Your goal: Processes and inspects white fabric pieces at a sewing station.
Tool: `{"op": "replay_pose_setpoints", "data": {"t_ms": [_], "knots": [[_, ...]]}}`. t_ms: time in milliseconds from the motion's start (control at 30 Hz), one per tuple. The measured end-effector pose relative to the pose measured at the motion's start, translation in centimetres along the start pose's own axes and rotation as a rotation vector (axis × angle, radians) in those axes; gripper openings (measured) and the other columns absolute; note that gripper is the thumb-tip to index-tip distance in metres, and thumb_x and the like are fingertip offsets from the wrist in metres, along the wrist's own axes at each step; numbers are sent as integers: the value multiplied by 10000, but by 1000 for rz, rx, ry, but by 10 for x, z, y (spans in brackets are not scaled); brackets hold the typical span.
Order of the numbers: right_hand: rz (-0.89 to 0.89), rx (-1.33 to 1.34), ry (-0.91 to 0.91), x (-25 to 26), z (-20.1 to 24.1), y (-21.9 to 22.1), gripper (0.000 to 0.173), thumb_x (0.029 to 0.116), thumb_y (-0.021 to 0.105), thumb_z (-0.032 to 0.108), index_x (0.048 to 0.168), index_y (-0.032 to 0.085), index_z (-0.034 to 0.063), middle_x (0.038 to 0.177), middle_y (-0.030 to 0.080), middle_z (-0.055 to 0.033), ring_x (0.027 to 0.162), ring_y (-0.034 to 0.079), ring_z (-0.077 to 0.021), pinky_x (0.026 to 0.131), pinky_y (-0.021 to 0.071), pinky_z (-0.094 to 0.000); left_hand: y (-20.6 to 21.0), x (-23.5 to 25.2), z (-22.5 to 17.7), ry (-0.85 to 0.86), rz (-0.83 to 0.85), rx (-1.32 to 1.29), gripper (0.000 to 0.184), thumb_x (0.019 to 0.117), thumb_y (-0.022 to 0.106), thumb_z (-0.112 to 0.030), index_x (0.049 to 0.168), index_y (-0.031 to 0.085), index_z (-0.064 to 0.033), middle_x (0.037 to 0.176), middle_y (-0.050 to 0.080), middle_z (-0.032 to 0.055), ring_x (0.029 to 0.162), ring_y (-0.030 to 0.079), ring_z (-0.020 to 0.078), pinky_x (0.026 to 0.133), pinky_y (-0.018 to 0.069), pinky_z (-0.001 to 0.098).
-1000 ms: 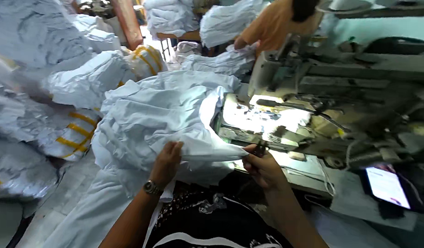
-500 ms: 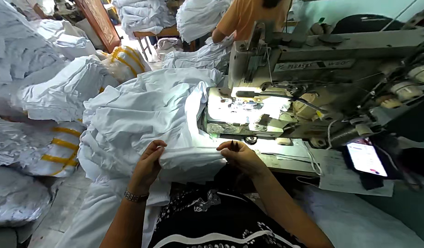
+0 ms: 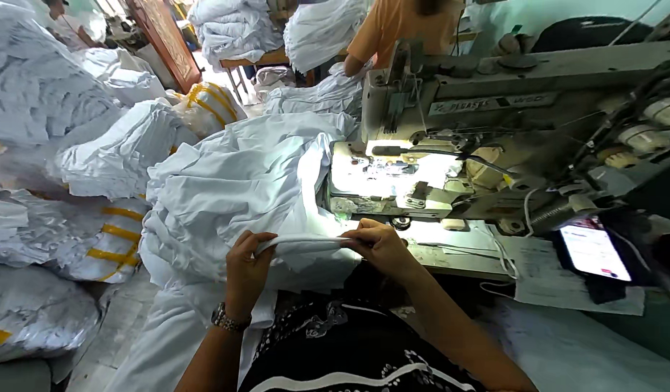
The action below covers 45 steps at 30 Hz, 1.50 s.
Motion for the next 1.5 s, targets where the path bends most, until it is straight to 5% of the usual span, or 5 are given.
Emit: {"op": "replay_pose_setpoints", "data": {"t_ms": [167,633,1233,1400,1500], "knots": [[19,143,15,-3,3,-3,176,923,754,272,942,819,109,1012,661,-50,847,600,-1,732,527,-141,36,58,-25,56,89,-263,165,1006,524,-42,1100,646,15,1061,683,38,990,650,41,901,558,257],[-249,715,653,-13,-59,-36,41,948,675,69,924,680,38,622,622,28,475,545,-40,475,489,-199,243,210,-29,-187,769,298,295,987,628,-153,1174,664,72,1222,659,290,1197,619,437,1020,472,620],[-392,597,625,-7,-56,-23,61,911,733,69,873,698,36,682,682,14,503,589,-41,490,514,-197,253,217,-9,-249,590,73,402,927,714,-133,1275,610,41,1252,652,241,1213,614,334,1059,470,513],[-454,539,644,7,-62,-25,68,898,735,57,858,686,32,672,678,7,520,619,-52,502,538,-209,221,228,-4,132,328,-30,244,936,648,-32,1142,673,96,1111,689,263,1009,679,349,914,529,518],[-495,231,487,2,-66,-28,173,870,782,218,800,700,82,685,641,63,577,553,27,551,464,-162,182,200,-7,382,640,-49,166,909,631,65,1054,708,38,1107,699,149,973,683,218,880,571,411]]}}
Point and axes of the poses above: each hand's wrist, its own x-axis towards the middle knuckle, its own y-axis out of the palm, z = x × y, the point moved 3 cm from there along x, towards the middle knuckle
